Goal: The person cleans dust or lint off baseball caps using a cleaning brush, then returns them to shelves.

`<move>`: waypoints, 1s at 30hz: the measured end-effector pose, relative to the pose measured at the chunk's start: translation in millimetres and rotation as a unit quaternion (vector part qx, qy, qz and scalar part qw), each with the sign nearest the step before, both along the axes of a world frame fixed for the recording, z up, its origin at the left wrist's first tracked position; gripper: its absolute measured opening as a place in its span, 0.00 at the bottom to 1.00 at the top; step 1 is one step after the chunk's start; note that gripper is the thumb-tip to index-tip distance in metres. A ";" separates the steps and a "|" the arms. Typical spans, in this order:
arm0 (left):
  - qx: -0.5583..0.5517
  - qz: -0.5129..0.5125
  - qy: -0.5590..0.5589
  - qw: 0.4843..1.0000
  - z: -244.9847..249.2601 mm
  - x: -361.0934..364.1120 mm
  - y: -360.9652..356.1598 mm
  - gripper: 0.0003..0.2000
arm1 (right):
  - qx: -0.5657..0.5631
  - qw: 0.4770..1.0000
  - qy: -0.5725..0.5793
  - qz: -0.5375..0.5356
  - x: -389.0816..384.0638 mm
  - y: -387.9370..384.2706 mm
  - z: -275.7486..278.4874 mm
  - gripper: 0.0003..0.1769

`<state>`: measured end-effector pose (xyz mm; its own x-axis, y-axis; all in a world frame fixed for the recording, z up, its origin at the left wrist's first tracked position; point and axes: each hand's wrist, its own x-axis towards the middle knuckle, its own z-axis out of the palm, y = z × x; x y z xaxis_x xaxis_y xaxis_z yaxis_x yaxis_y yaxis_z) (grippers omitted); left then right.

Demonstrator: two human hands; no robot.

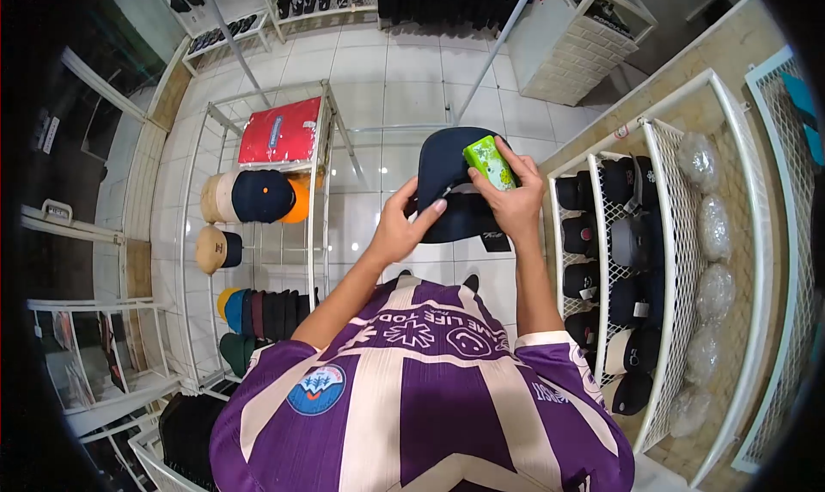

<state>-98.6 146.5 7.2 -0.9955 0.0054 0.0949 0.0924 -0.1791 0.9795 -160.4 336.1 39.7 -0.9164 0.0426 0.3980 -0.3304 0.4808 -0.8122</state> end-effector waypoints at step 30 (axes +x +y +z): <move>-0.139 0.095 -0.012 0.986 -31.1 -9.4 -1.3 0.14 | 0.122 0.975 0.175 0.065 15.8 -42.0 -41.6 0.38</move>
<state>-108.1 145.1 -23.9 -0.9828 -0.1596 0.0929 0.0749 0.1152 0.9905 -144.7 294.1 -1.9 -0.7139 -0.2003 0.6710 -0.6380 0.5811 -0.5053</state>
